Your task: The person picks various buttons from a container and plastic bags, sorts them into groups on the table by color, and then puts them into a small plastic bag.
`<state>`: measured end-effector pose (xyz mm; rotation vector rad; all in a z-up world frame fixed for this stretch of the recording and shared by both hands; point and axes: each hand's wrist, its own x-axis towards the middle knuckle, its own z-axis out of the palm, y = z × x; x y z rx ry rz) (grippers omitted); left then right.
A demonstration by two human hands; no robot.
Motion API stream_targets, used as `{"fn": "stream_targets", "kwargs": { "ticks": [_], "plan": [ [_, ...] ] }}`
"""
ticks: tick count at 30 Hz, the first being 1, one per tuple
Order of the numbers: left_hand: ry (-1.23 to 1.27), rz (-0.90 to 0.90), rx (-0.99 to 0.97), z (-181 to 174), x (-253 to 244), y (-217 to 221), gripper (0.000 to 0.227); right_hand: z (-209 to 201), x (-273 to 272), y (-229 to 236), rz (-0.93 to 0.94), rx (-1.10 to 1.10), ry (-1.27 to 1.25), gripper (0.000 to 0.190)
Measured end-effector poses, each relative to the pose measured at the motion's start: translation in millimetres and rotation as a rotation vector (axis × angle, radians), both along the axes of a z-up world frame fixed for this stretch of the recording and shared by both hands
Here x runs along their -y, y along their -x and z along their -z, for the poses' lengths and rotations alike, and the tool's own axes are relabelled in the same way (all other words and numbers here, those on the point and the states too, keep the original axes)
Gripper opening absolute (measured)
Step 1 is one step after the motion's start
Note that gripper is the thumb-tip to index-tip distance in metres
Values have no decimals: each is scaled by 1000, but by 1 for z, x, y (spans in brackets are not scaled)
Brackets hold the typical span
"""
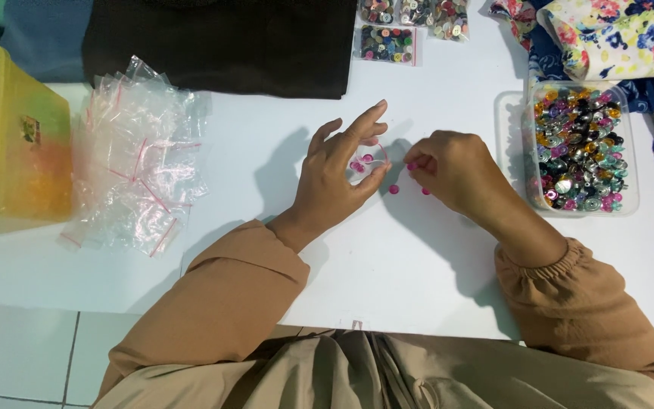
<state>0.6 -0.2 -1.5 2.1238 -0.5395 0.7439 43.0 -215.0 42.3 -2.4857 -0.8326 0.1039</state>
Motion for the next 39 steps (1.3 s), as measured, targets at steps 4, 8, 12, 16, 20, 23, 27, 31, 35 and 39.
{"fn": "stream_targets", "kwargs": {
  "ticks": [4, 8, 12, 16, 20, 23, 27, 31, 35, 39],
  "plan": [
    [4, 3, -5, -2, 1, 1, 82, -11, -13, 4, -16, 151, -295, 18],
    [8, 14, 3, 4, 3, -1, 88, -24, -29, 17, -29, 263, -612, 20],
    [14, 19, 27, 5, 8, 1, 88, -23, -36, 24, -40, 225, -605, 21],
    [34, 17, 23, 2, 8, 1, 88, -25, -35, 24, -33, 199, -585, 21],
    [36, 22, 23, 0, 8, 1, 89, -31, -37, 26, -45, 201, -588, 21],
    [36, 18, 19, 3, 6, 0, 88, -36, -33, 25, -52, 199, -574, 22],
    [28, 0, 9, -3, 1, 2, 88, -38, -17, 14, -41, 181, -476, 14],
    [30, -4, -22, -1, 0, 2, 82, -35, -3, 11, -57, -67, -67, 20],
    [28, 9, -42, -1, 0, 1, 81, -31, -10, 9, 10, -233, 300, 17],
    [9, 3, -44, -3, -1, 1, 81, -30, -13, 6, 7, -258, 343, 10]
  ]
}}
